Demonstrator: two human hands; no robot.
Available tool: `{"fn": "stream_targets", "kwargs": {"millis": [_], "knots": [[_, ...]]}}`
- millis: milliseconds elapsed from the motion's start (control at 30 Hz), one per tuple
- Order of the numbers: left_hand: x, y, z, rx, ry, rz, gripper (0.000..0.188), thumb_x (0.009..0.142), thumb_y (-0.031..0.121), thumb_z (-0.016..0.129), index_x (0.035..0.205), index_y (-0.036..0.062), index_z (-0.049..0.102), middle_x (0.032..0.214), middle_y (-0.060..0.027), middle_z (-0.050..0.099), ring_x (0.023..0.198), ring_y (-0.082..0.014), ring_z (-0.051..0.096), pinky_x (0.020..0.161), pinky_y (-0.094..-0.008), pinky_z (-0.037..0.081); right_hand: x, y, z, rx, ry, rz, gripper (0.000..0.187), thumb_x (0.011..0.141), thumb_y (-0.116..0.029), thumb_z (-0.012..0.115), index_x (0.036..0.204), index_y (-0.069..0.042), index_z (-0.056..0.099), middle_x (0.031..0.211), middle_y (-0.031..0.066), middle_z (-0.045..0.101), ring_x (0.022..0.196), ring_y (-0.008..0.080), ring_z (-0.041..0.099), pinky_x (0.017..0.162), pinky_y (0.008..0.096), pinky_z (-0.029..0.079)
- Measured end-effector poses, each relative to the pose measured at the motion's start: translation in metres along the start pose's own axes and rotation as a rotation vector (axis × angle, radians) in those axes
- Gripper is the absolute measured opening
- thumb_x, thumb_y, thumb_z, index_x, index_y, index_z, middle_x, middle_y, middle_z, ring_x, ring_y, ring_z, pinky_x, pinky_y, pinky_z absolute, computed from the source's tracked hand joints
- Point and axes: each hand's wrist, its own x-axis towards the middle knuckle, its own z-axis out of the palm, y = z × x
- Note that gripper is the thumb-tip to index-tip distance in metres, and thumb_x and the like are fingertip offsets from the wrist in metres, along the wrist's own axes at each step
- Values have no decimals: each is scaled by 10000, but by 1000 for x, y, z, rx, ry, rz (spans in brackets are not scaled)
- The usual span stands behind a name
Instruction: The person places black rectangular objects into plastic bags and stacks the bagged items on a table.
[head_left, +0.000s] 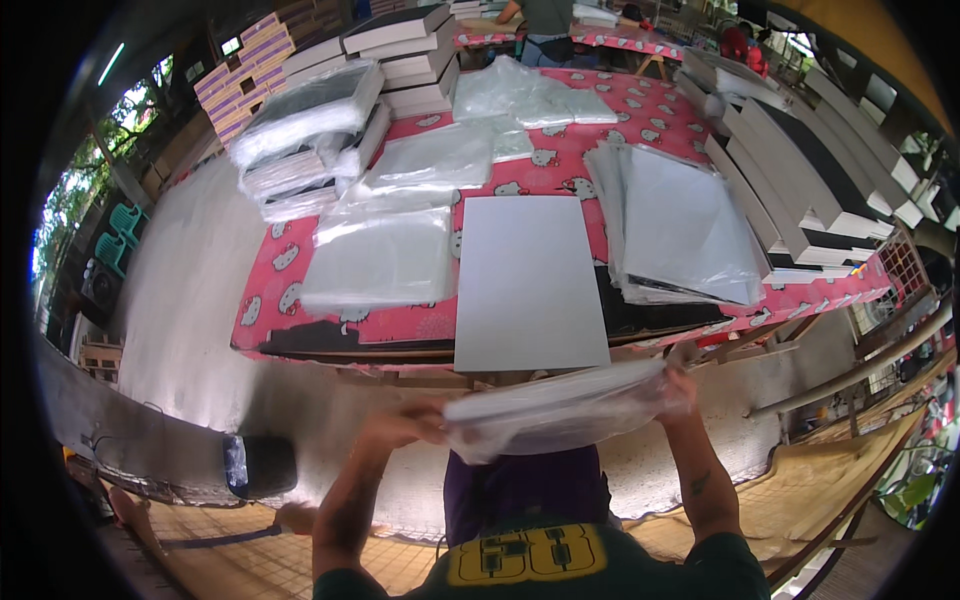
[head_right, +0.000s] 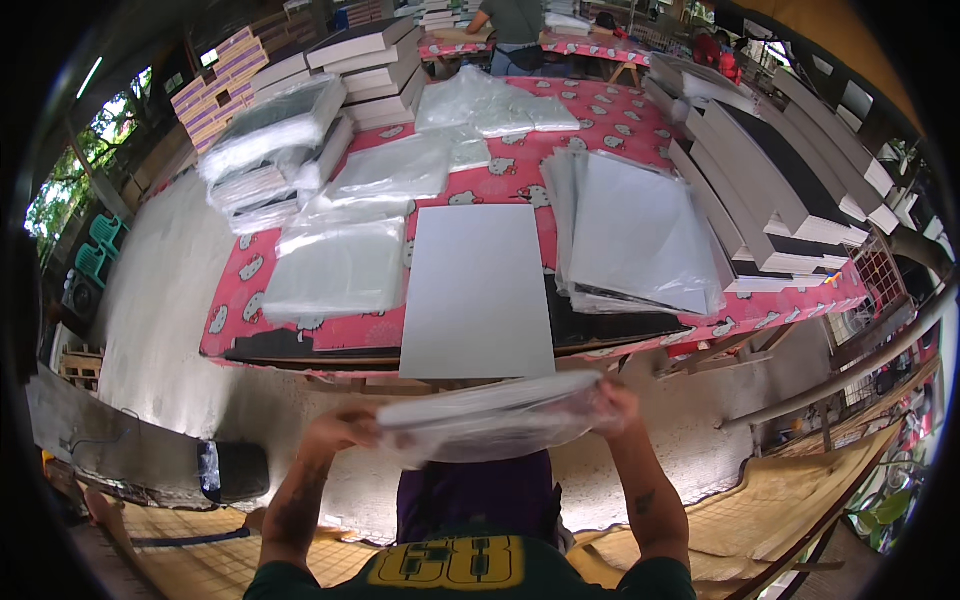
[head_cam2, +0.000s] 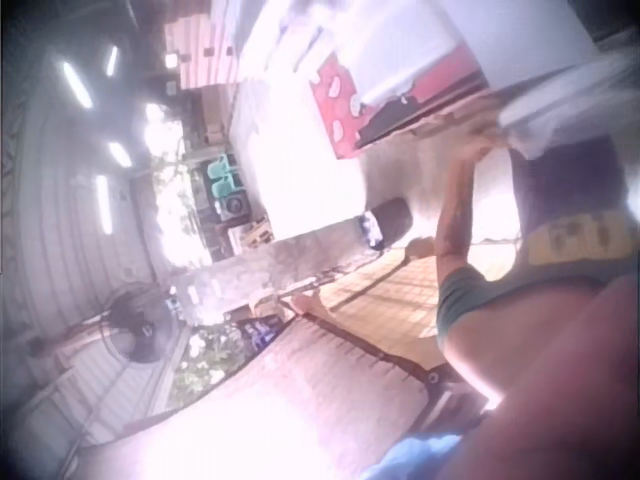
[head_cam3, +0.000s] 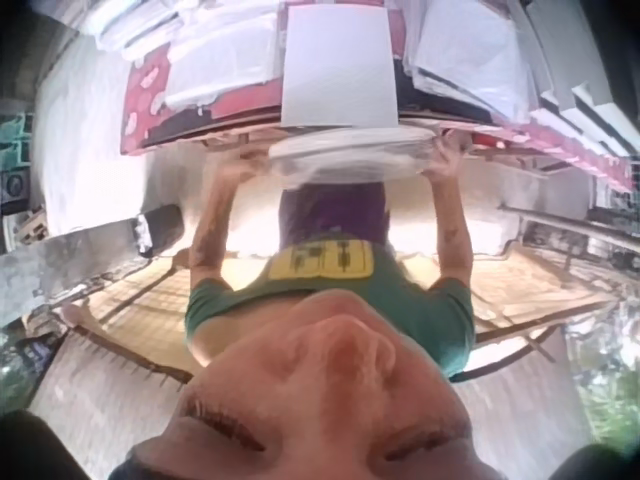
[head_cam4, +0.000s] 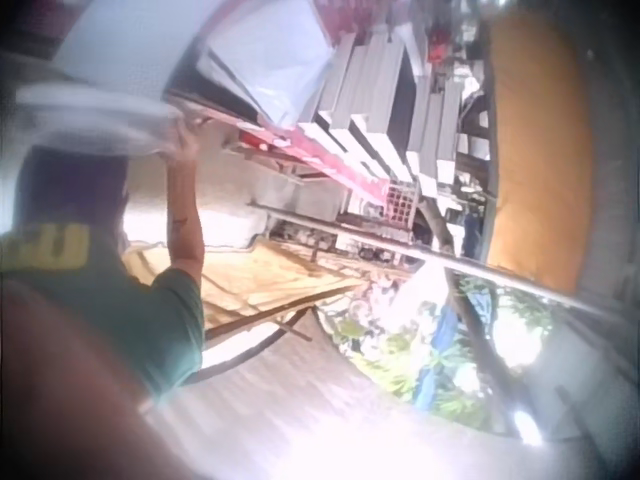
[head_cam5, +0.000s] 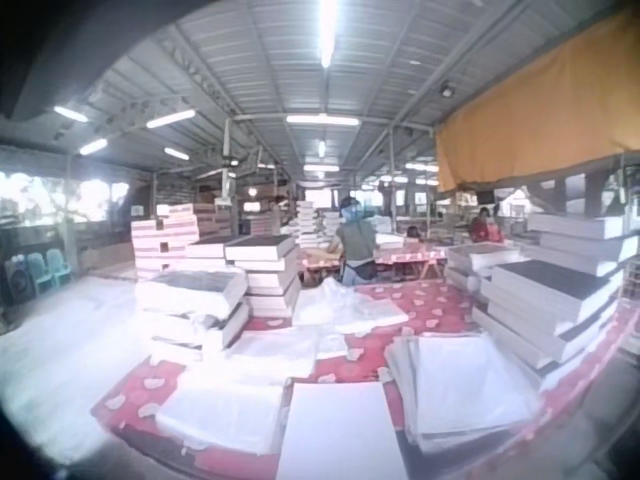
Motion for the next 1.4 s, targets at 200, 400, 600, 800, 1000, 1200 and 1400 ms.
{"fn": "stream_targets", "kwargs": {"millis": [200, 400, 600, 800, 1000, 1200, 1400], "knots": [[24, -29, 3, -249, 726, 220, 165, 776, 45, 533, 937, 25, 567, 899, -62, 601, 810, -115, 555, 713, -251, 436, -2, 41, -6, -672, 200, 57, 415, 868, -135, 567, 1261, -13, 512, 961, 103, 613, 750, 180, 596, 675, 317, 506], [55, -91, 16, 482, 1248, 122, 302, 877, 45, 476, 1162, -12, 561, 808, -78, 616, 709, -117, 551, 675, -240, 444, 19, 84, 27, -803, 811, -200, 368, 918, -53, 489, 1283, -8, 513, 917, 91, 603, 682, 132, 608, 609, 264, 505], [53, -91, 16, 653, 1134, 41, 331, 897, 49, 486, 1212, -8, 569, 798, -96, 630, 753, -106, 575, 679, -255, 467, 20, 95, 22, -807, 793, -291, 356, 924, -20, 455, 1275, 23, 496, 915, 135, 614, 705, 188, 652, 677, 285, 553], [28, -81, 24, 346, 995, 213, 272, 873, 15, 496, 1120, 22, 609, 841, -53, 617, 798, -102, 573, 708, -266, 472, -2, 69, 41, -537, 794, -237, 202, 886, 9, 497, 1087, 18, 484, 962, 132, 607, 771, 188, 644, 675, 273, 561], [1, 2, 43, -152, 699, 479, 257, 912, 201, 525, 1119, 49, 518, 1183, -87, 510, 1003, -219, 544, 883, -376, 460, -27, -29, 115, -145, 93, -285, 526, 833, -102, 621, 1303, -26, 398, 1241, 173, 519, 1116, 282, 556, 903, 413, 482], [61, 123, 36, -557, 303, 773, 323, 959, 130, 471, 1256, 5, 492, 1201, -126, 587, 1137, -244, 545, 1028, -413, 397, 71, -87, 160, -1, 54, -474, 521, 898, -155, 597, 1367, -49, 395, 1245, 93, 560, 1143, 225, 548, 994, 404, 425], [92, 31, -72, -531, 389, 577, 298, 949, 154, 472, 1215, 25, 502, 1095, -125, 608, 1039, -238, 581, 923, -409, 477, 110, -32, 74, 200, 294, -337, 346, 911, -140, 581, 1237, -37, 533, 1055, 60, 637, 1004, 202, 608, 950, 389, 461]]}}
